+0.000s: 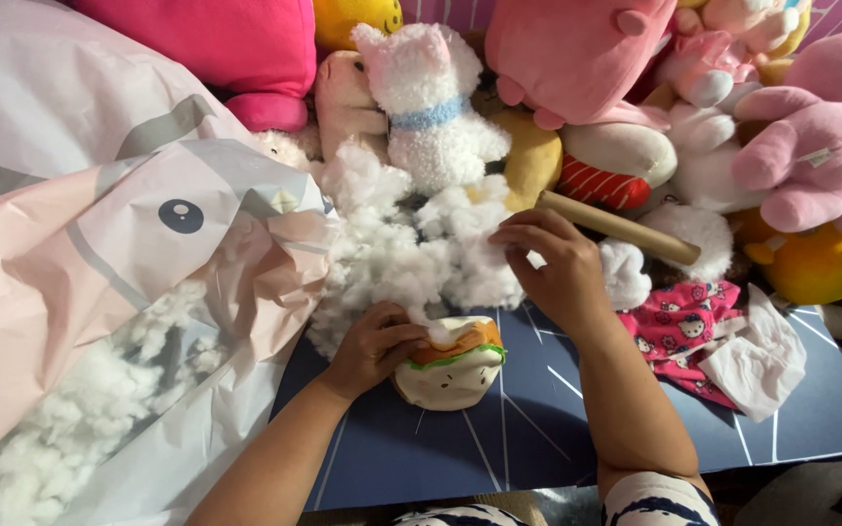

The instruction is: The person stuffs a small taco-shaped plush toy with white polyester fiberfill. They repeatedly add stuffing by hand, adjust the opening, and compress the toy to distribute the fill evenly.

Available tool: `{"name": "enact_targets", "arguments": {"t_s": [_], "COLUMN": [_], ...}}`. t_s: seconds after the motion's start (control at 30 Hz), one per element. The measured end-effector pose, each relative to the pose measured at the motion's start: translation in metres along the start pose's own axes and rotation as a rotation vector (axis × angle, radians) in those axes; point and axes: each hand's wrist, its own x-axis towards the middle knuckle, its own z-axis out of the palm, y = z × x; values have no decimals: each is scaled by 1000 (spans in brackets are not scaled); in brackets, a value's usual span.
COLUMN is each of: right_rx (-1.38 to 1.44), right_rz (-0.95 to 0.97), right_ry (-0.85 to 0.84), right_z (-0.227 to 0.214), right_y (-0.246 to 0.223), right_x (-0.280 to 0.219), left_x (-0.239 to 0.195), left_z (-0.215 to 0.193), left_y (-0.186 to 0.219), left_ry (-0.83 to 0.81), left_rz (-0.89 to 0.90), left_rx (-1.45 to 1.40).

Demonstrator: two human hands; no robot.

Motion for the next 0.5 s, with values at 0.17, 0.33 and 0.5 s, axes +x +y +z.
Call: {"name": "enact_targets", "arguments": {"t_s": [0.17, 0.33, 0.5], "right_rx": [204, 261, 570], "right_rz": [-103, -127, -132], "right_ry": [33, 172, -318], "right_z": [15, 15, 23], "right_y": [-13, -16, -33], "right_x": [-1, -5, -9], "left_x": [-5, -10, -2], "left_z": [3, 5, -1], "left_y": [-4, -10, 8], "left_ry": [11, 10, 11], "left_rz": [8, 6, -52], "left_rx": [16, 61, 17]}}
